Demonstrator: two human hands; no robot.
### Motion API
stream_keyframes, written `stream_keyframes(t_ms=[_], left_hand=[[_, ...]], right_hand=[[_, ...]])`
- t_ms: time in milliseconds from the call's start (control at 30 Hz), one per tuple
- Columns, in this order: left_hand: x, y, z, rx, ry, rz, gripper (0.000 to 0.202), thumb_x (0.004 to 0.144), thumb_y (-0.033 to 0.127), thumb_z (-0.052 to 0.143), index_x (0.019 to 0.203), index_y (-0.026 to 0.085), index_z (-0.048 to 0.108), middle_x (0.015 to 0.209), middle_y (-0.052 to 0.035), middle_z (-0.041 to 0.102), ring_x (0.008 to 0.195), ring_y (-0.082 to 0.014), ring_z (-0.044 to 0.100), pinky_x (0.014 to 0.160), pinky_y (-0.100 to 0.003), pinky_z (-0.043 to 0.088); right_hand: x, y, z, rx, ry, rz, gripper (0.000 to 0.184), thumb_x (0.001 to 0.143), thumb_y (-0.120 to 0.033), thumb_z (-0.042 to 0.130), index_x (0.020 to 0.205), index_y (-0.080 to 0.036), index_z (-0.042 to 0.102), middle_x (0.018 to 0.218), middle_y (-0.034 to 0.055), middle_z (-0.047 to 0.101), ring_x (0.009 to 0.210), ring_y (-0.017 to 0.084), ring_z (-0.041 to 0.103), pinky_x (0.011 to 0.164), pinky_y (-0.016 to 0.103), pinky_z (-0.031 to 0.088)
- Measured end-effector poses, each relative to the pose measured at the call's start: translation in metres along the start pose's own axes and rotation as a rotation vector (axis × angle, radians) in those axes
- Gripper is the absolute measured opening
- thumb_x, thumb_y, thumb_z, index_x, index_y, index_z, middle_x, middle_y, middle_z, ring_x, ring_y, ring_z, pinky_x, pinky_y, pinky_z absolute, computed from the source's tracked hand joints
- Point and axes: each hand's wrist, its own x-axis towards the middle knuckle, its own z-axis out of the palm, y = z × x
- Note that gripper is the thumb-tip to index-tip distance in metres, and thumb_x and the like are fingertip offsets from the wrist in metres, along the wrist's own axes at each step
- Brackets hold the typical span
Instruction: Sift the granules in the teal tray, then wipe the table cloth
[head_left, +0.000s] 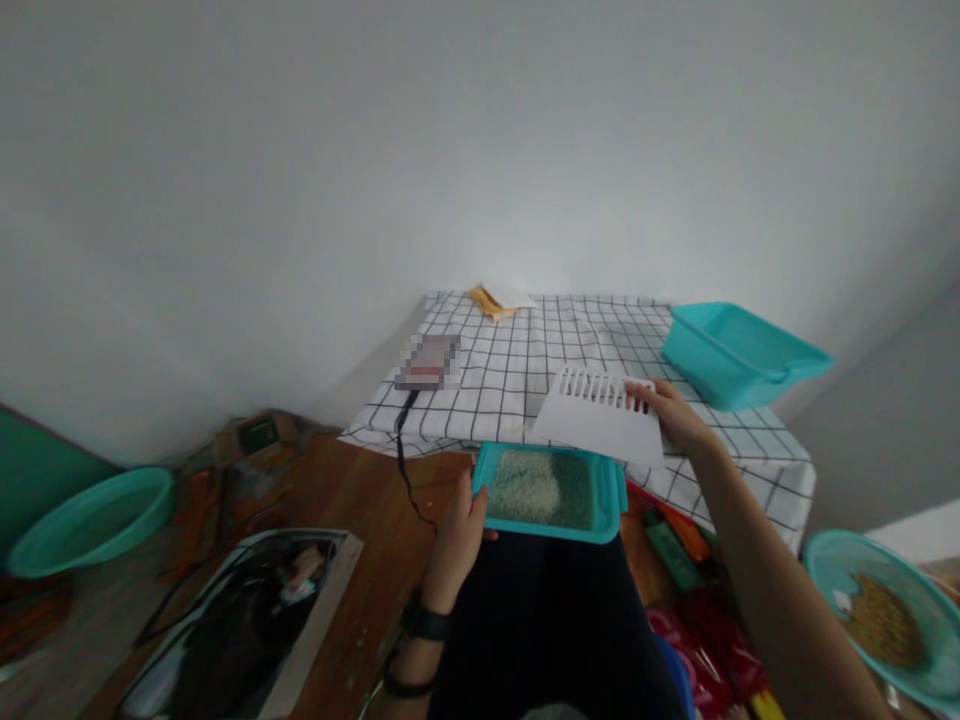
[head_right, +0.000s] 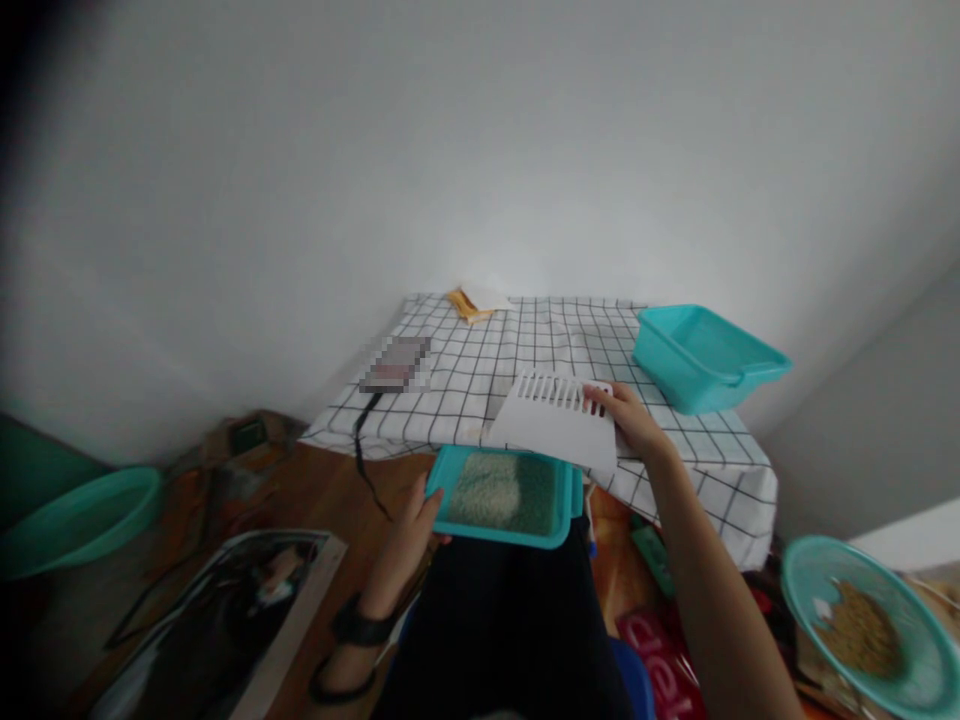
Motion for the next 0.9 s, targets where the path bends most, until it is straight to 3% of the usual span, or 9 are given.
stream_keyframes(t_ms=[167,300,433,600,900], left_hand=[[0.002,-0.0023,0.0002,0.008,0.005,-0.004,0.05,0.096,0.034,0.042,0.144,0.018,0.042,0.092,-0.0051,0.066,0.051,-0.0121,0.06,0.047,-0.024,0.052],[0.0029,-0.0043,0.0005,0.021,0.005,-0.014,0.049,0.096,0.033,0.042,0.142,0.016,0.043,0.082,-0.0022,0.063,0.047,-0.0113,0.058,0.044,-0.022,0.049],[0.0027,-0.0039,0.0006,0.023,0.001,-0.01,0.046,0.096,0.033,0.041,0.139,0.018,0.044,0.087,-0.0025,0.062,0.052,-0.0119,0.06,0.046,-0.022,0.051],[0.0024,-0.0023,0.0009,0.022,0.006,-0.019,0.05,0.095,0.032,0.042,0.143,0.017,0.04,0.097,-0.0062,0.063,0.055,-0.0123,0.061,0.047,-0.023,0.052],[-0.0007,-0.0031,0.0001,0.006,0.008,-0.018,0.048,0.096,0.036,0.042,0.141,0.02,0.043,0.093,-0.0042,0.066,0.054,-0.0113,0.061,0.047,-0.021,0.051]], right_hand=[[0.0016,0.0018,-0.001,0.014,0.058,-0.03,0.034,0.073,-0.05,0.08,0.078,-0.018,0.069,0.069,0.003,0.073,0.055,0.016,0.064,0.05,0.025,0.048],[0.0018,0.0012,0.0006,-0.04,0.017,-0.049,0.036,0.074,-0.052,0.079,0.078,-0.018,0.069,0.071,0.0035,0.074,0.057,0.015,0.064,0.052,0.025,0.047],[0.0006,0.0001,-0.0008,-0.047,-0.023,-0.027,0.037,0.073,-0.052,0.081,0.08,-0.018,0.07,0.07,0.0029,0.074,0.056,0.015,0.063,0.05,0.024,0.047],[-0.0001,-0.0014,0.0013,-0.003,0.021,-0.041,0.039,0.071,-0.054,0.082,0.078,-0.018,0.07,0.069,0.0027,0.073,0.057,0.015,0.063,0.052,0.024,0.048],[-0.0011,-0.0022,0.0007,-0.082,-0.049,-0.037,0.038,0.075,-0.054,0.08,0.082,-0.017,0.073,0.075,0.0042,0.075,0.06,0.016,0.066,0.052,0.024,0.049]])
